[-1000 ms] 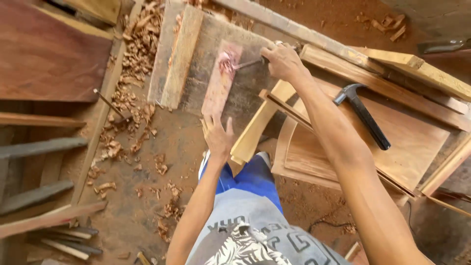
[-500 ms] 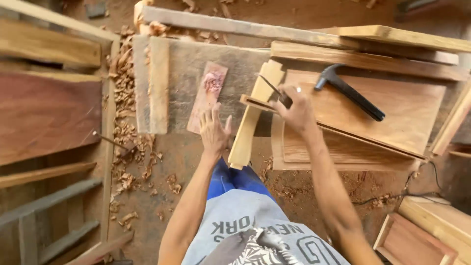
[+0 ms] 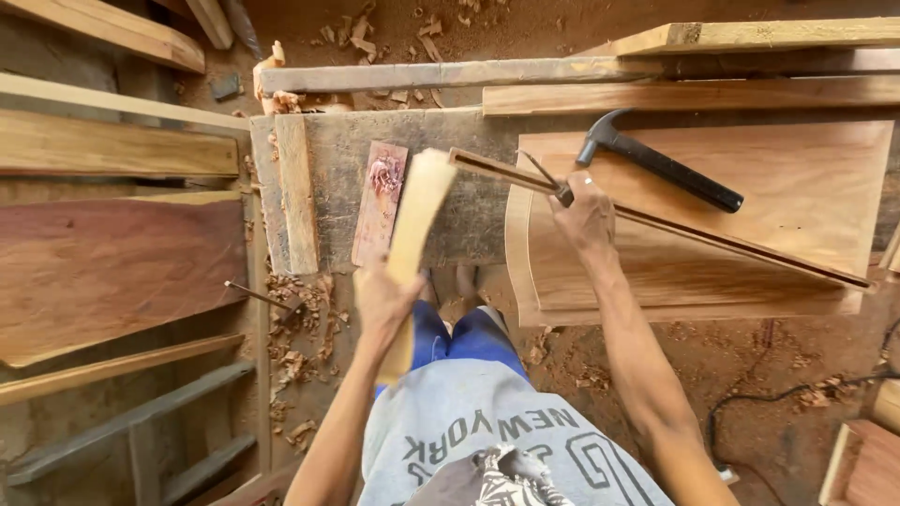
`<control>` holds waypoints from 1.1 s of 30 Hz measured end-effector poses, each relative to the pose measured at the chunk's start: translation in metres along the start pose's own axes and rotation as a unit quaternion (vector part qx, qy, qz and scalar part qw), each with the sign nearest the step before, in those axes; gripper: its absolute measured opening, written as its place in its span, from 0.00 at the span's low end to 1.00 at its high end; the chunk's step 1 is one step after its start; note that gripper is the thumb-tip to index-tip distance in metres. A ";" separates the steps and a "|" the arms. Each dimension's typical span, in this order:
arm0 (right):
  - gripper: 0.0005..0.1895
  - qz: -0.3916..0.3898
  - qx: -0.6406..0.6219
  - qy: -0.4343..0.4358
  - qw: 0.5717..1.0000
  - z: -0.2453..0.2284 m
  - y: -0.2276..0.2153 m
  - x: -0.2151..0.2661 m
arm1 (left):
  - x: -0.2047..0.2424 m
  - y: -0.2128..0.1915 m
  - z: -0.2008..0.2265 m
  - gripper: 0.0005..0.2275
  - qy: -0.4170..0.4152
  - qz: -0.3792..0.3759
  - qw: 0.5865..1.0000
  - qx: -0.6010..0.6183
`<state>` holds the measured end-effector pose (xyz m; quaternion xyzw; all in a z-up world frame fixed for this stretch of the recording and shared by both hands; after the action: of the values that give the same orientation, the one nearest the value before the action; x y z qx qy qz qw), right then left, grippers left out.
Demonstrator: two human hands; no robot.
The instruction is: The person holds curved wooden furniture components and shaves their edges with a small hand blade, working on one piece at a time and setting finished pieces on the workbench. A hammer rests on the bench and the person occasionally repositions boards and panels around the work area.
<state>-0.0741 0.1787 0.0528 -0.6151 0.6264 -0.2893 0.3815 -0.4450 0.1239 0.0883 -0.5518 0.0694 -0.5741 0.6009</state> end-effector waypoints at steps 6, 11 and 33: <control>0.09 -0.074 0.061 0.003 0.995 0.058 0.076 0.001 | 0.027 -0.107 -0.093 0.21 -0.094 0.060 0.975 0.190; 0.16 -0.002 -0.018 -0.049 0.999 -0.029 0.032 -0.001 | 0.008 -0.129 -0.138 0.28 -0.125 0.083 0.891 0.429; 0.09 -0.030 0.011 -0.168 0.985 -0.179 0.175 -0.044 | -0.131 -0.016 -0.104 0.30 -0.062 0.091 0.989 0.095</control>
<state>-0.3214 0.2165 0.0091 -0.6691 0.5312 -0.2001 0.4797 -0.5728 0.1677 -0.0118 -0.5187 0.0272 -0.4853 0.7034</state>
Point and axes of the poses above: each hand's wrist, its own x-axis away from the middle knuckle, its own y-axis out of the palm, z = x × y, the point moved 9 cm from there along -x, towards the middle knuckle, and after that the axes turned 13 degrees about -y, right-handed, at the moved point
